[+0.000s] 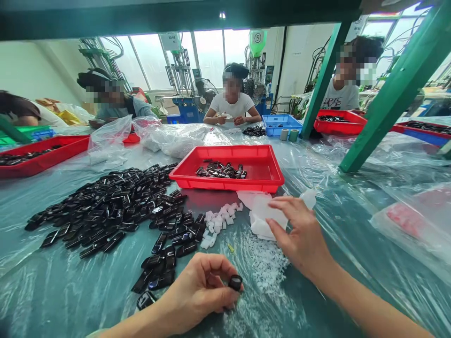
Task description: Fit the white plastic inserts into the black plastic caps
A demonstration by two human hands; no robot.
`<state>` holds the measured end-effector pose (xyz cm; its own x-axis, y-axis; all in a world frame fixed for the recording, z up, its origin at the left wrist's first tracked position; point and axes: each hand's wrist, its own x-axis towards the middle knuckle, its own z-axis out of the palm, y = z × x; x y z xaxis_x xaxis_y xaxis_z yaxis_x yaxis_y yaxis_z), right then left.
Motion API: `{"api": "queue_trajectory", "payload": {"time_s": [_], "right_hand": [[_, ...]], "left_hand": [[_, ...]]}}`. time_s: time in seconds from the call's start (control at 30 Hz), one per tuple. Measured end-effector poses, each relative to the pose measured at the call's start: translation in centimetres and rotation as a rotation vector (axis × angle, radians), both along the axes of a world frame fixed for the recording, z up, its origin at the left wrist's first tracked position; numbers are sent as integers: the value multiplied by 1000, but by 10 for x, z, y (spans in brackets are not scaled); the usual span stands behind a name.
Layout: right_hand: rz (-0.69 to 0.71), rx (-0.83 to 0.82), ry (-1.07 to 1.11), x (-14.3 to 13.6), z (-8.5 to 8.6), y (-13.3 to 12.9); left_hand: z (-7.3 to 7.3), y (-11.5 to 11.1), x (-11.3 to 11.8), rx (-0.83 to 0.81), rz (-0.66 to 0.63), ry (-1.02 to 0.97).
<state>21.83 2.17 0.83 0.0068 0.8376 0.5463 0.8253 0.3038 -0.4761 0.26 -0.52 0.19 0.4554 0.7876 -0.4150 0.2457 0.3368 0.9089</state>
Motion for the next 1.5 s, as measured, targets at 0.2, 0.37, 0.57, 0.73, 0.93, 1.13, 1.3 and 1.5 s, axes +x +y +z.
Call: {"api": "queue_trajectory", "payload": {"time_s": [0.2, 0.37, 0.57, 0.73, 0.93, 1.13, 1.3, 1.5], "right_hand": [[298, -235, -304, -49, -7, 10], [219, -303, -453, -70, -15, 35], [228, -326, -528, -74, -14, 35], [309, -335, -513, -68, -10, 25], [321, -354, -436, -64, -13, 26], [374, -343, -304, -54, -15, 26], [357, -359, -111, -43, -5, 6], [435, -548, 367, -37, -3, -26]], "left_hand": [[-6, 0, 1, 1, -26, -44], [-15, 2, 0, 6, 2, -38], [-12, 3, 0, 1, -13, -40], [-8, 4, 0, -24, -21, -34], [-3, 5, -1, -18, -38, 13], [-3, 4, -1, -27, -27, 9], [-3, 4, 0, -51, -6, 6], [-9, 3, -1, -33, -16, 10]]}}
